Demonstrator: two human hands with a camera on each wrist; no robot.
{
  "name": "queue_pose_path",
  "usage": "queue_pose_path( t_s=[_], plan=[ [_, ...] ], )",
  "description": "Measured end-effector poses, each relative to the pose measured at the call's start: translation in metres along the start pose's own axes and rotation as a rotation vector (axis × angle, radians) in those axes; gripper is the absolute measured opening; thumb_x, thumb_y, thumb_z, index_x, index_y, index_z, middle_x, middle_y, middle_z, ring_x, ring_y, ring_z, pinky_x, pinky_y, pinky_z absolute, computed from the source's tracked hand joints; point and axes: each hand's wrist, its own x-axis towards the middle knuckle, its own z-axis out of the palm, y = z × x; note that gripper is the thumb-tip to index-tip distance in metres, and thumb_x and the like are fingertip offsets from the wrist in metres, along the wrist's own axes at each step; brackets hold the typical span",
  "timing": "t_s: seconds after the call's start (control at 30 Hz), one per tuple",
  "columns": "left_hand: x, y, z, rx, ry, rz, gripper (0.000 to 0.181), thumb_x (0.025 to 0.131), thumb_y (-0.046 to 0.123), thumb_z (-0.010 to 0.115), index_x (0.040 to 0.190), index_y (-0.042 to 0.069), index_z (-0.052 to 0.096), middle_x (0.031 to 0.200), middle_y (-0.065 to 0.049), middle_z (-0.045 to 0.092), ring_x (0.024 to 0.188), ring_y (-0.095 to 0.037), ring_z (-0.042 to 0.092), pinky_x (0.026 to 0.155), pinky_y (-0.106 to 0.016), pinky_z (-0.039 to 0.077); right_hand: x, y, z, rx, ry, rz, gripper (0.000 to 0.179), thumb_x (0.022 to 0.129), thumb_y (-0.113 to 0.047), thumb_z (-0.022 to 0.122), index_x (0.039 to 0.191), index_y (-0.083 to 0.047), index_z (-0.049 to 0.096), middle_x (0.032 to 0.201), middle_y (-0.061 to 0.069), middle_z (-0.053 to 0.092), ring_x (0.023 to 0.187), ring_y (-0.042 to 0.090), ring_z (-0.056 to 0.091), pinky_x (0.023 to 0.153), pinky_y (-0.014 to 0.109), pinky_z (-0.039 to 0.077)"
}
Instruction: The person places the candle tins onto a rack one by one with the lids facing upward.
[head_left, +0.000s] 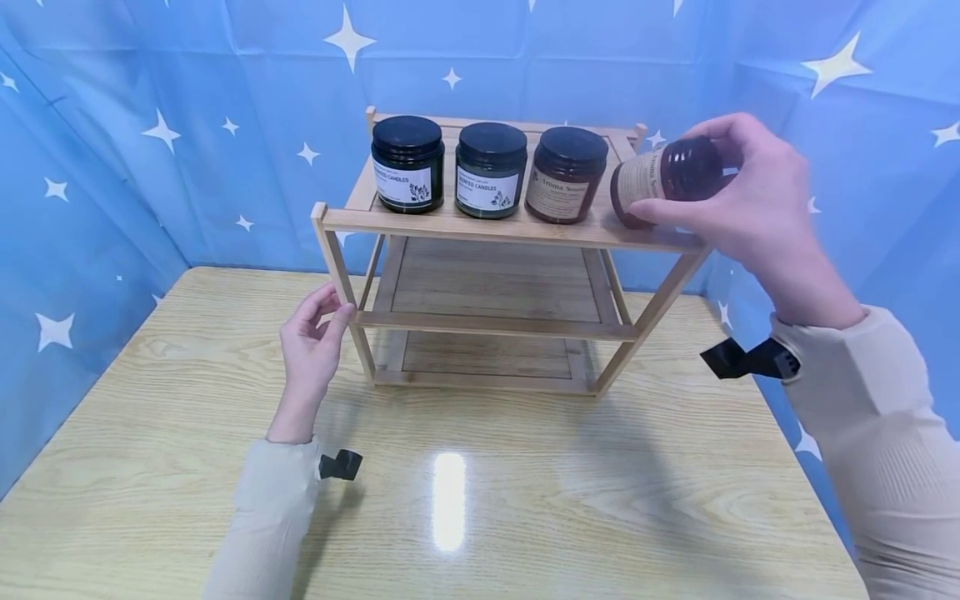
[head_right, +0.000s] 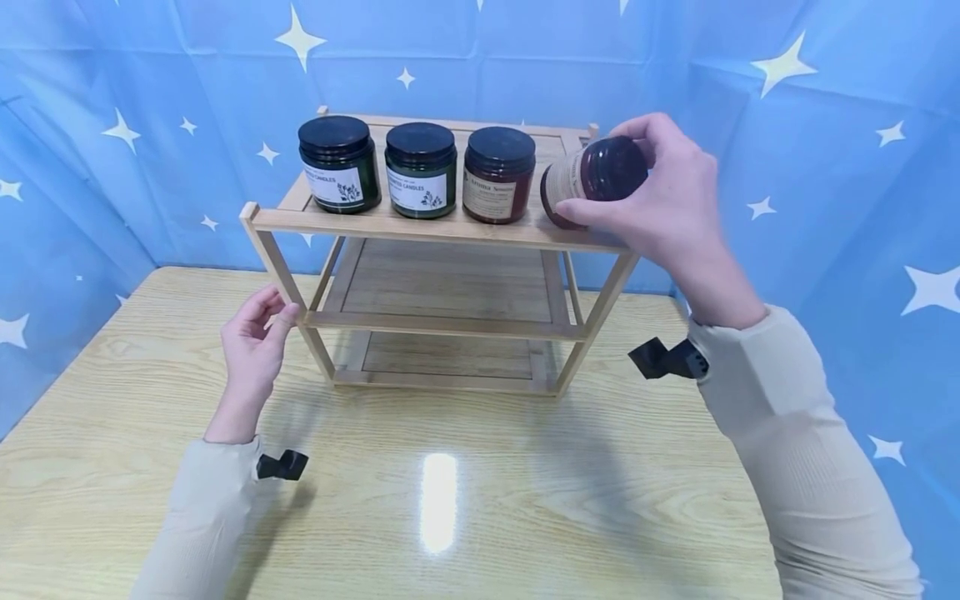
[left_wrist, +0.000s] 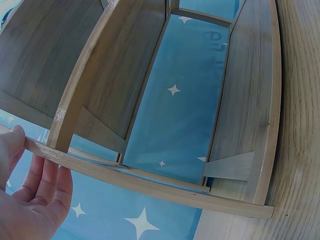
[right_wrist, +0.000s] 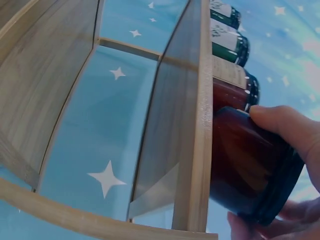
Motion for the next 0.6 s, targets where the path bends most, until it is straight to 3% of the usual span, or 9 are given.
queue_pose_path(
  t_s=[0.13,0.33,0.6],
  plan=[
    [0.000,0.000,0.000,0.004,0.002,-0.001,0.027,0.088,-0.014,0.059,0.115,-0.017,0.058,0.090,0.009,0.063,0.089,-0.005,0.061,0.077,-0.017,0.054,0.005,-0.001,0.004,-0.050,-0.020,-0.021,0.066,0.065,-0.027,0.090,0.123,-0.017,0.059,0.103,-0.010,0.057,0.094,0.007,0.049,0.080,0.019,0.037],
    [0.000,0.000,0.000,0.005,0.002,0.001,0.027,0.088,-0.013,0.060,0.115,-0.017,0.058,0.090,0.008,0.064,0.089,-0.007,0.062,0.078,-0.017,0.054,0.014,-0.008,0.006,-0.154,-0.073,-0.016,0.079,0.066,-0.037,0.089,0.129,-0.009,0.050,0.119,0.003,0.055,0.112,0.023,0.045,0.101,0.038,0.034],
    [0.000,0.000,0.001,0.002,0.004,0.000,0.027,0.088,-0.014,0.059,0.114,-0.017,0.057,0.090,0.009,0.063,0.089,-0.007,0.062,0.078,-0.017,0.054,0.022,-0.015,0.008,-0.186,-0.167,-0.059,0.082,0.067,-0.036,0.089,0.135,-0.010,0.052,0.124,0.015,0.059,0.107,0.021,0.048,0.097,0.038,0.035]
  ],
)
